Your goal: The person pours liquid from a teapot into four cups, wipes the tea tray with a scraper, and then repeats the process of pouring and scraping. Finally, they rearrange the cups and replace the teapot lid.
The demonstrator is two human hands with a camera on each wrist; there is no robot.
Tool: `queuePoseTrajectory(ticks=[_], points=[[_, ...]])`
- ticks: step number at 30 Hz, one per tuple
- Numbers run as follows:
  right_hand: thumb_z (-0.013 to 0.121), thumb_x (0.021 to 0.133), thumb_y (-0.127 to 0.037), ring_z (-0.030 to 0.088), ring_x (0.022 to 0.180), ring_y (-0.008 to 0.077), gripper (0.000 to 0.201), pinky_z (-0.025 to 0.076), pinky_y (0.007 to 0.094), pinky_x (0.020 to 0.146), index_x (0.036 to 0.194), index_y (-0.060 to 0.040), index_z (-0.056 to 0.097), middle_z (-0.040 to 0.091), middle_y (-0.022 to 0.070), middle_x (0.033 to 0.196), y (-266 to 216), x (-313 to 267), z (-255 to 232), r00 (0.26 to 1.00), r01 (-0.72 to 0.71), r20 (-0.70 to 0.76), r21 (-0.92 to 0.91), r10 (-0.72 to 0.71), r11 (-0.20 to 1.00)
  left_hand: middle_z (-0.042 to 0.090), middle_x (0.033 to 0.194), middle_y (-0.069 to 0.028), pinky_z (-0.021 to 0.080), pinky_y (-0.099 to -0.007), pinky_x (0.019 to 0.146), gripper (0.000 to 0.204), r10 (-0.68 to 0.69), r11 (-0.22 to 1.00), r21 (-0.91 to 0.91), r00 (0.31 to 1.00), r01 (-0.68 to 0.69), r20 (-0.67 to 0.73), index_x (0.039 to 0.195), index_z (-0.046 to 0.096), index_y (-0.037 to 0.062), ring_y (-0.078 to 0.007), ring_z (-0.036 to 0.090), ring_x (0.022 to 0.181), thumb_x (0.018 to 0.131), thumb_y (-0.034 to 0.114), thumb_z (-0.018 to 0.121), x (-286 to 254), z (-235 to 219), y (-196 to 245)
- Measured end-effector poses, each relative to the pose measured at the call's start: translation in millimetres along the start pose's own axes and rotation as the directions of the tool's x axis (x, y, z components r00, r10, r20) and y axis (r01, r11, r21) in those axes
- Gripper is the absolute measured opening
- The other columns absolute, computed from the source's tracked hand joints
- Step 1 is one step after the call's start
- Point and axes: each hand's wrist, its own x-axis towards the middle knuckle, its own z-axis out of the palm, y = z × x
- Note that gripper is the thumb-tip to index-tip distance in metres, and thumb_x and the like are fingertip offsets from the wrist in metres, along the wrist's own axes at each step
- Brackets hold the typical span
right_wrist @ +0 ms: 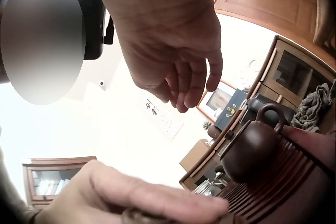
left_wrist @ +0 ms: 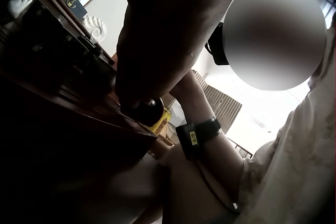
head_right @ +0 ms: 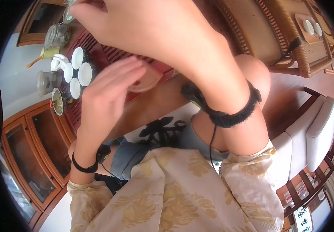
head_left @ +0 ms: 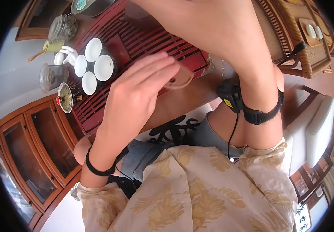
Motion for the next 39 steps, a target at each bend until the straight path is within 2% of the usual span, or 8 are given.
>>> queuePoseTrajectory(ticks=[7,10,25,28,31,32,35,39], points=[[0.074,0.1,-0.009,0.067,0.059,0.0219,0.017,0.053,0.0326,0.06,0.098,0.0068,0.077,0.072,0.0173,0.072,-15.8,9.0,-7.8,0.97,-0.214,0.121,0.03,0.209,0.976,0.08,0.125,-0.0148,0.061,-0.0419,0.107,0.04,0.017,0.999,0.043,1.0,-0.017,-0.008,0.119,0.08,-0.0022,-0.0322,0.072,0.127,0.08,-0.007,0.07,26.5,21.9,0.0],[0.074,0.1,-0.01,0.068,0.06,0.0225,0.017,0.054,0.0325,0.061,0.099,0.0068,0.078,0.073,0.0177,0.073,-2.3,0.4,-1.0,1.0,0.026,0.016,0.044,-0.027,0.999,0.08,0.126,-0.0145,0.061,-0.0419,0.107,0.042,0.023,0.999,0.033,1.0,-0.023,0.008,0.12,0.08,-0.0027,-0.032,0.072,0.128,0.079,-0.007,0.072,14.9,22.3,-2.2],[0.076,0.102,-0.015,0.066,0.06,0.0151,0.02,0.052,0.0301,0.059,0.103,0.0053,0.079,0.074,0.0145,0.075,-4.4,3.3,8.6,0.993,-0.101,0.062,-0.02,0.102,0.995,0.08,0.126,-0.0161,0.063,-0.0443,0.105,0.04,-0.131,0.99,0.055,0.989,0.128,0.07,0.119,0.081,-0.0023,-0.0343,0.074,0.127,0.081,-0.011,0.071,-70.1,-19.5,10.3],[0.076,0.103,-0.016,0.066,0.061,0.0148,0.021,0.052,0.0295,0.06,0.104,0.0052,0.08,0.075,0.0143,0.075,-40.9,31.9,1.2,0.805,-0.501,0.207,-0.266,0.556,0.824,0.079,0.126,-0.0166,0.063,-0.0442,0.105,0.041,-0.174,0.984,0.06,0.98,0.169,0.097,0.118,0.081,-0.002,-0.0354,0.073,0.128,0.08,-0.011,0.071,-82.4,-30.6,15.9],[0.076,0.104,-0.016,0.066,0.063,0.0149,0.021,0.053,0.0287,0.061,0.106,0.0049,0.08,0.076,0.0137,0.078,-6.0,-1.6,9.6,0.998,-0.036,0.045,0.027,0.035,0.999,0.08,0.125,-0.0151,0.063,-0.0412,0.103,0.038,-0.244,0.969,-0.006,0.962,0.247,0.125,0.121,0.08,-0.0018,-0.0315,0.075,0.125,0.086,-0.01,0.072,-88.7,-47.8,14.5],[0.076,0.104,-0.016,0.066,0.064,0.0142,0.022,0.053,0.0285,0.062,0.107,0.0048,0.08,0.076,0.0137,0.08,-4.8,-2.8,7.8,0.994,-0.096,0.054,0.043,0.094,0.994,0.081,0.124,-0.0142,0.063,-0.0397,0.102,0.036,-0.272,0.96,-0.038,0.953,0.279,0.132,0.123,0.08,-0.0017,-0.0293,0.076,0.123,0.088,-0.01,0.072,-90.7,-52.1,14.6],[0.076,0.105,-0.017,0.066,0.068,0.0114,0.022,0.053,0.0279,0.062,0.108,0.0049,0.08,0.078,0.0125,0.083,-13.1,2.5,11.4,0.959,-0.266,0.108,0.047,0.26,0.963,0.08,0.124,-0.0108,0.064,-0.035,0.096,0.035,-0.714,0.546,-0.543,0.694,0.638,0.098,0.136,0.072,-0.0019,-0.0206,0.077,0.113,0.101,-0.003,0.072,-99.1,-47.7,25.5],[0.075,0.108,-0.017,0.066,0.073,0.0065,0.022,0.053,0.0261,0.064,0.11,0.0052,0.079,0.078,0.0065,0.086,-15.2,3.5,18.6,0.886,-0.402,0.271,0.046,0.376,0.914,0.075,0.13,-0.0104,0.064,-0.0309,0.086,0.047,-0.727,0.07,-0.832,0.599,0.55,0.335,0.151,0.055,-0.0042,-0.0149,0.074,0.108,0.108,0.003,0.071,-88.1,-53.8,29.8]])
